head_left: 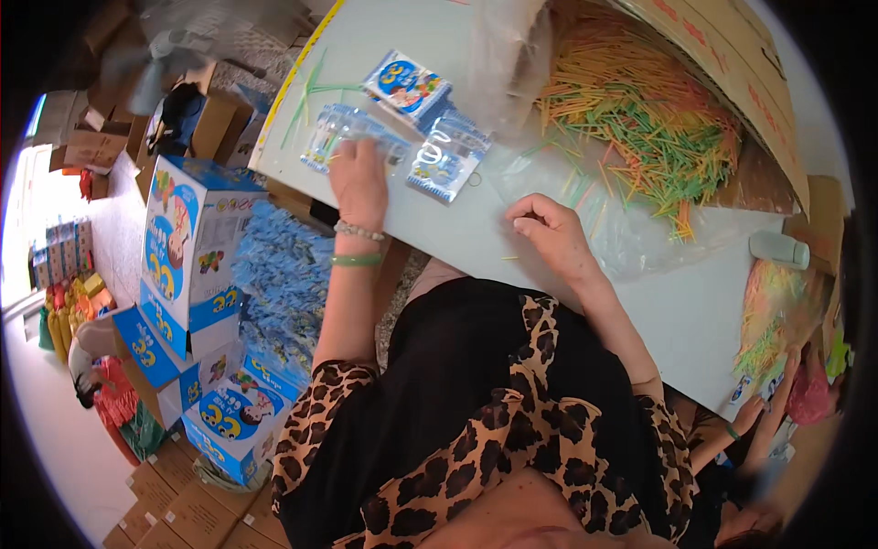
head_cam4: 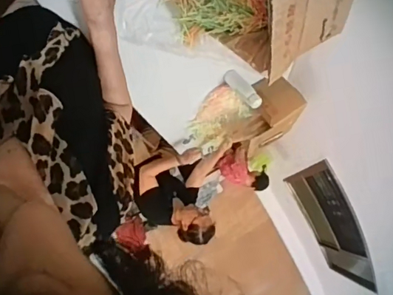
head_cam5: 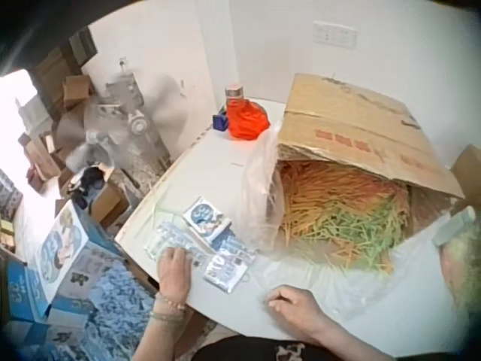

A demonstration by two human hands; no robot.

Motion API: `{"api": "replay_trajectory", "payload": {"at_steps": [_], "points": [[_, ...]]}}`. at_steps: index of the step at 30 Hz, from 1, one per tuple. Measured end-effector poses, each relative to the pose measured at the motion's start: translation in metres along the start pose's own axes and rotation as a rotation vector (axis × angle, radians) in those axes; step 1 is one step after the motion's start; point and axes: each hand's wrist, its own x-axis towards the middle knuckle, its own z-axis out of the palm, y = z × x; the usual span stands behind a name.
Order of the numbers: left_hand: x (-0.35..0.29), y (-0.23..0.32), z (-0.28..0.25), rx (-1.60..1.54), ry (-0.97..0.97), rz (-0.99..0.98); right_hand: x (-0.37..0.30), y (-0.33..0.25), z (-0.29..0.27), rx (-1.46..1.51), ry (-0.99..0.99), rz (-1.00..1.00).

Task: Package small components into individual plastic bags and organize them.

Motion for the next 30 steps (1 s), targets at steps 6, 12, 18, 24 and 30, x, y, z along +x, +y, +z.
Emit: {"api": "replay_trajectory", "payload": {"at_steps": [6,12,18,24,30], "points": [[-0.006,0.037,-0.002,0.057,0.08,0.051,-0.017,0.011,-0.068,-0.074,0.356,0.02],[-0.002,0.083,0.008,0.201,-0.172,-0.03,-0.019,0.02,-0.104,-1.116,0.553,-0.258],[-0.018,0.136,0.012,-0.402,-0.348,0.739,-0.008,0.012,-0.102,-1.151,0.372,-0.455],[-0.018,0.16,0.051,-0.332,-0.441,0.728,-0.041,-0.001,-0.102,-1.046,0.231,-0.324],[0.016,0.171,0.045,-0.505,-0.163,0.522,-0.061,0.022,-0.096,-1.032,0.266,-0.396]]}}
